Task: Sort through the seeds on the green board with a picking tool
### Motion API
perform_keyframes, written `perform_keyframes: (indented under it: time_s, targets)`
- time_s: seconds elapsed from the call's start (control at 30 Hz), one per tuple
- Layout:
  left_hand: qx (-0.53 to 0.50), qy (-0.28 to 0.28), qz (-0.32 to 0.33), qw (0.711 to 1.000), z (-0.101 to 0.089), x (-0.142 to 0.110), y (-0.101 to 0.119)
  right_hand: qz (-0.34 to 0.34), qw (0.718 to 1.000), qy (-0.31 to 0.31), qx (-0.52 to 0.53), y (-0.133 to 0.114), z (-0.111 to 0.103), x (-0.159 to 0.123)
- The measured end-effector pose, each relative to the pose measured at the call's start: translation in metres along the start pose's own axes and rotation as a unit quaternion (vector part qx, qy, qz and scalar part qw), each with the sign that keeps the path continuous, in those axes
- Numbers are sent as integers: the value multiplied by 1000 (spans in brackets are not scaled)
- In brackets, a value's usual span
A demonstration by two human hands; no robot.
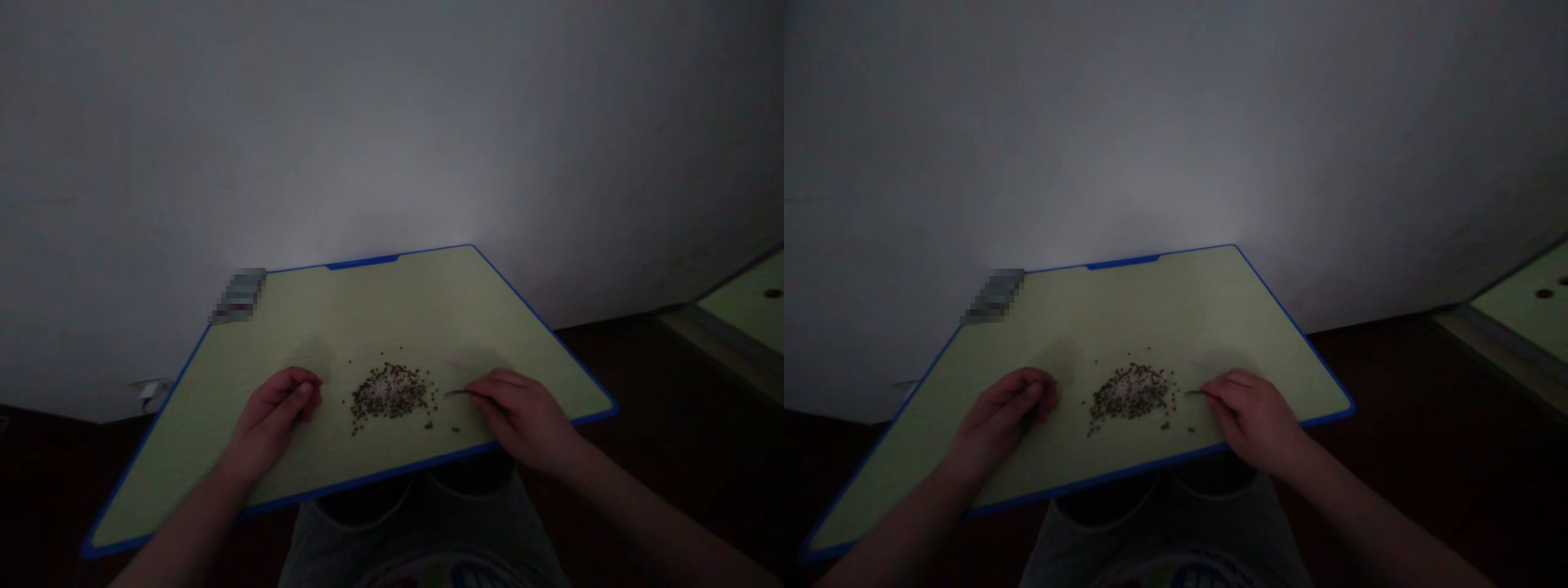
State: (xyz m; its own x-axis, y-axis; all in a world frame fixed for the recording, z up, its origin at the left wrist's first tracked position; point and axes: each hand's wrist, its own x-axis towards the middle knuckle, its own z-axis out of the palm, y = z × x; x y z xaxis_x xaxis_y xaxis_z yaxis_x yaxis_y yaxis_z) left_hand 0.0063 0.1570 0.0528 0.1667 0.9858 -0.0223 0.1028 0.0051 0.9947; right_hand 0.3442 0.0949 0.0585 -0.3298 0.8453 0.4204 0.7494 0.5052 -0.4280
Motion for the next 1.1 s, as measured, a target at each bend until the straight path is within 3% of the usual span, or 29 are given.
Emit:
perform_keyframes:
  time_s: [0.27, 0.7, 0.93, 1.1]
  targets:
    - [-4, -5, 3, 1000, -1, -6, 2, 54, 998, 18, -30, 13, 1, 7]
    - [-6, -7, 5, 1000, -2, -3, -1, -21, 999, -28, 13, 9, -4, 9]
    - [-21, -16, 12, 1000, -1, 1, 2, -26, 999, -21, 12, 6, -7, -6]
    - [-16, -14, 12, 1000, 1, 2, 3, -51, 998, -12, 20, -1, 0, 0]
